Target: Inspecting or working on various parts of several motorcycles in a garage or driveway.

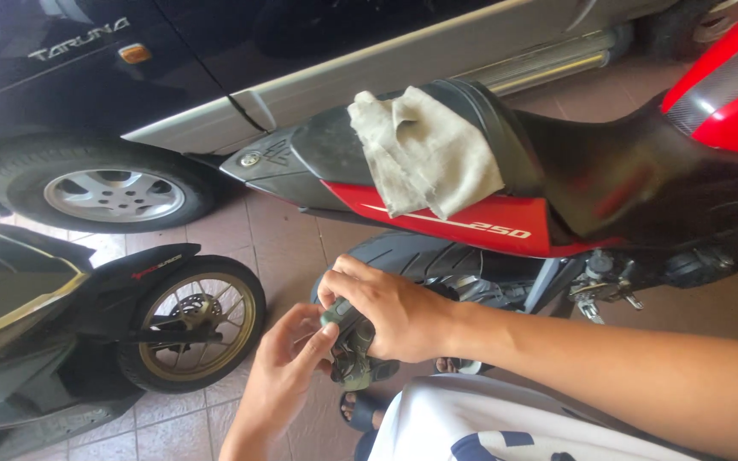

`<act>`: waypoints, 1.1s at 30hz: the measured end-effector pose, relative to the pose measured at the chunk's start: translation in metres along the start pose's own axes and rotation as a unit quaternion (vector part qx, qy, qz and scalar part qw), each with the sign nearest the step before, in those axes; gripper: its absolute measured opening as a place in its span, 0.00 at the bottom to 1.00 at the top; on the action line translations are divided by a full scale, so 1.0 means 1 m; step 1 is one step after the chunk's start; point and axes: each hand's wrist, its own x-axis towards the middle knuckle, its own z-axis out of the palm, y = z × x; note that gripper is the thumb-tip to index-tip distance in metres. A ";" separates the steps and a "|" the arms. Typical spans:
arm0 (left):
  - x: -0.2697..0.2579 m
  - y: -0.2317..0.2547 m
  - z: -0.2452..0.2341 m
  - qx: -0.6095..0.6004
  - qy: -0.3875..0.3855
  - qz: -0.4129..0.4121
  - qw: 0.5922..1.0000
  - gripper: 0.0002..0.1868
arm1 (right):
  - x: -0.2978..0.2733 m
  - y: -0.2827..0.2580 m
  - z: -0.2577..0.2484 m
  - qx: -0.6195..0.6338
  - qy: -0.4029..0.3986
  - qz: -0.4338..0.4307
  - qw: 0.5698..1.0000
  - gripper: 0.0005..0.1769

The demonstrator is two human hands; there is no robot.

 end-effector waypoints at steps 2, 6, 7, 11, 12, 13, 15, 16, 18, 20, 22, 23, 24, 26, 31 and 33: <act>-0.003 0.008 -0.009 -0.007 0.022 -0.019 1.000 0.20 | 0.009 -0.004 0.006 -0.001 -0.004 0.009 1.000 0.28; -0.006 0.011 -0.041 0.042 0.003 0.017 0.999 0.21 | 0.033 -0.010 0.023 0.004 -0.042 0.003 0.999 0.34; -0.004 0.010 -0.052 0.045 -0.009 0.006 0.999 0.22 | 0.040 -0.011 0.027 0.016 -0.059 -0.007 0.998 0.37; 0.001 -0.029 -0.122 0.081 -0.013 -0.024 0.996 0.19 | 0.077 -0.017 0.053 0.039 -0.105 0.005 0.994 0.43; 0.002 -0.037 -0.141 0.094 -0.015 -0.027 0.995 0.19 | 0.088 -0.019 0.062 0.042 -0.132 0.014 0.990 0.46; 0.002 -0.044 -0.163 0.106 -0.017 -0.029 0.994 0.18 | 0.100 -0.021 0.072 0.045 -0.158 0.024 0.986 0.48; 0.002 -0.049 -0.202 0.085 -0.048 -0.018 0.995 0.18 | 0.123 -0.012 0.105 0.039 -0.156 0.020 0.987 0.48; -0.002 -0.053 -0.223 0.056 -0.068 -0.009 0.996 0.18 | 0.135 -0.008 0.124 0.033 -0.166 0.009 0.985 0.48; -0.011 -0.035 -0.261 0.049 -0.072 -0.064 0.994 0.19 | 0.171 -0.036 0.150 0.057 -0.173 0.027 0.983 0.46; -0.021 -0.035 -0.305 0.032 -0.067 -0.118 0.990 0.21 | 0.205 -0.059 0.179 0.078 -0.192 0.039 0.977 0.45; -0.034 -0.050 -0.356 0.068 -0.056 -0.106 0.990 0.17 | 0.239 -0.076 0.213 0.129 -0.196 0.083 0.969 0.40; -0.044 -0.056 -0.377 0.061 -0.044 -0.107 0.991 0.17 | 0.252 -0.082 0.234 0.129 -0.208 0.077 0.966 0.40; -0.054 -0.061 -0.398 0.049 -0.037 -0.113 0.992 0.17 | 0.267 -0.089 0.253 0.122 -0.187 0.079 0.972 0.36; -0.074 -0.070 -0.435 0.027 -0.015 -0.117 0.993 0.18 | 0.294 -0.104 0.287 0.113 -0.179 0.072 0.975 0.33; -0.136 -0.083 -0.500 0.013 0.045 -0.119 0.992 0.21 | 0.345 -0.145 0.357 0.091 -0.222 0.054 0.969 0.29; -0.165 -0.096 -0.523 0.015 0.070 -0.145 0.987 0.22 | 0.365 -0.164 0.381 0.089 -0.263 0.034 0.960 0.29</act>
